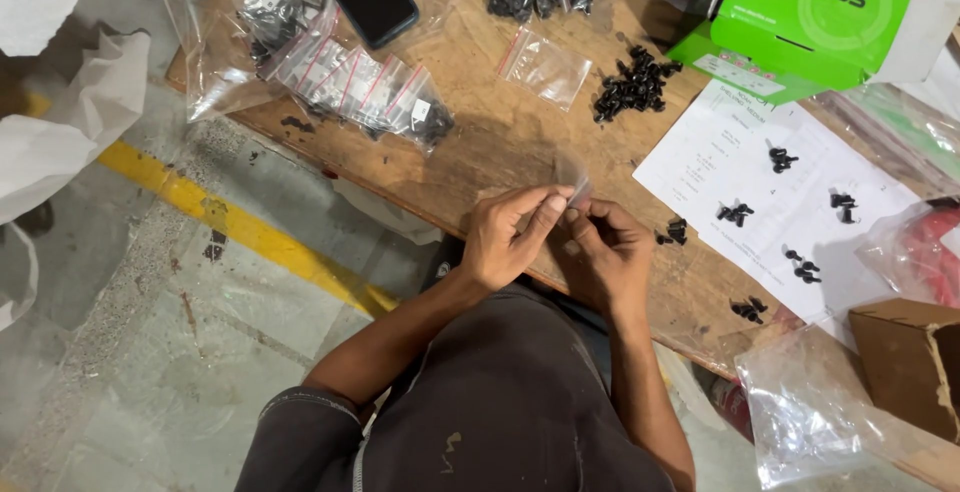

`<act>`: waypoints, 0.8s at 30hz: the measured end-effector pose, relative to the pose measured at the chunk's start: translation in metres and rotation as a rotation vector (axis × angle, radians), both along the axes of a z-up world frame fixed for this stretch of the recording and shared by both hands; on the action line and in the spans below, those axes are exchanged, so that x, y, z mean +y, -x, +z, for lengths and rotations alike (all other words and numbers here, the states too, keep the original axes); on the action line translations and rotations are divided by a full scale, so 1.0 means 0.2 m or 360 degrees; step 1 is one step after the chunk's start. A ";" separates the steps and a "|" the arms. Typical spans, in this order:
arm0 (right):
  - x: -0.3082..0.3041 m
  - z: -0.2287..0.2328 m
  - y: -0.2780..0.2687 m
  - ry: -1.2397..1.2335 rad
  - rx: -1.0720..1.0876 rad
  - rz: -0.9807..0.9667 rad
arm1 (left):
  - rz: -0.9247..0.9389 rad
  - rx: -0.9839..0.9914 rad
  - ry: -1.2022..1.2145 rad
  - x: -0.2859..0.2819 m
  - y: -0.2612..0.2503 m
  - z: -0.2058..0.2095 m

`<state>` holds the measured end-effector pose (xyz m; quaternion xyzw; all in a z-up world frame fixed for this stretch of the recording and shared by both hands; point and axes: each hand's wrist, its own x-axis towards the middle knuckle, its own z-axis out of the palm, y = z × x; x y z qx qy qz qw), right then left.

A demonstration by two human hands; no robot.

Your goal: Sorting and packing black plastic components and fasteners into small plastic bags according to instructional documents.

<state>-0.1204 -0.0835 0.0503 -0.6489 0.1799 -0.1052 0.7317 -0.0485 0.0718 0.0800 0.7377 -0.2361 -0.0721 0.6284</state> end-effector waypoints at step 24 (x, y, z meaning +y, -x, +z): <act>-0.02 -0.07 0.01 0.0551 -0.0214 -0.0007 | -0.0106 -0.0072 -0.0041 -0.03 0.01 -0.02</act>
